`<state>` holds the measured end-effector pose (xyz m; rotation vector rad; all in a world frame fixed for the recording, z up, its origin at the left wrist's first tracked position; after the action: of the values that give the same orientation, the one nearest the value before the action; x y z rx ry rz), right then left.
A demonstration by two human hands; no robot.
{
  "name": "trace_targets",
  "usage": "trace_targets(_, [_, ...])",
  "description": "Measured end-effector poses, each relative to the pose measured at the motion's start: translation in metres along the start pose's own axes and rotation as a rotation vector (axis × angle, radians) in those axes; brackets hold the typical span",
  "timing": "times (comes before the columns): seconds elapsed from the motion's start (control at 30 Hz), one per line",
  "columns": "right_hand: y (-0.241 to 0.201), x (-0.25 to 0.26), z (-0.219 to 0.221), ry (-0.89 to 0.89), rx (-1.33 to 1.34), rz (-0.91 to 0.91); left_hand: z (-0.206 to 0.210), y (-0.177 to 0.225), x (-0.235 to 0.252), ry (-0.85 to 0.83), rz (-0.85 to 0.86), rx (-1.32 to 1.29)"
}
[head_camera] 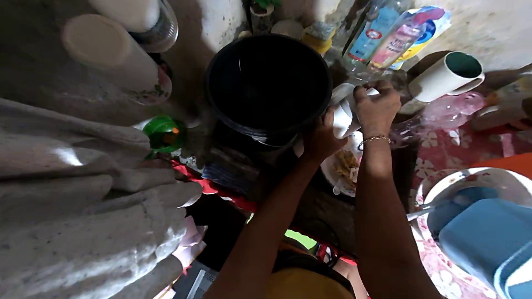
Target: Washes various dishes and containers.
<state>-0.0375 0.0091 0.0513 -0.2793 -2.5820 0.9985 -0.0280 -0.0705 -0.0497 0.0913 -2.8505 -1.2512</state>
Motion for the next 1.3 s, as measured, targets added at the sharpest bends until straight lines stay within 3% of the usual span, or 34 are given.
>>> trace_targets(0.27, [0.022,0.012,0.008,0.055,0.06,-0.164,-0.005,0.001,0.007,-0.082,-0.014,-0.022])
trace_targets(0.43, [0.053,0.018,0.011,0.07,0.221,-0.38,-0.001,-0.002,0.012,-0.067,0.049,-0.055])
trace_targets(0.57, [0.082,0.027,0.016,0.082,0.5,-0.555,0.0,-0.003,0.016,-0.097,0.056,-0.054])
trace_targets(0.7, [0.113,0.048,0.019,0.03,0.814,-0.586,-0.004,0.003,0.02,-0.221,0.022,-0.055])
trace_targets(0.77, [0.114,0.05,0.012,-0.063,0.739,-0.508,-0.004,0.004,0.019,-0.213,0.025,-0.036])
trace_targets(0.9, [0.069,0.043,-0.029,-0.304,0.111,-0.097,0.004,0.0,0.017,-0.122,0.084,-0.048])
trace_targets(0.97, [0.052,0.046,-0.044,-0.448,-0.022,0.007,0.005,-0.003,0.016,-0.135,0.115,-0.039])
trace_targets(1.03, [0.049,0.049,-0.054,-0.562,-0.006,-0.045,0.006,-0.006,0.013,-0.116,0.159,-0.077])
trace_targets(1.1, [0.059,0.052,-0.061,-0.644,0.102,-0.21,0.007,-0.011,0.011,-0.084,0.187,-0.121])
trace_targets(1.2, [0.077,0.051,-0.062,-0.581,0.301,-0.509,0.009,-0.016,0.006,-0.064,0.194,-0.125])
trace_targets(1.23, [0.078,0.05,-0.062,-0.527,0.327,-0.515,0.009,-0.016,0.005,-0.041,0.206,-0.128])
trace_targets(1.3, [0.069,0.047,-0.063,-0.43,0.21,-0.328,0.01,-0.018,0.003,0.009,0.22,-0.125])
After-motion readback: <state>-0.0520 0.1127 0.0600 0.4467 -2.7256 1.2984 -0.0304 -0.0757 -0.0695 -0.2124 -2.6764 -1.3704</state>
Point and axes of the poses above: each hand's wrist, its own x-axis towards the middle knuckle, its own z-axis out of the palm, y = z × x, the point moved 1 cm from there along x, towards the middle knuckle, and after that the axes turned 13 degrees about -z, right-handed, at the moved point
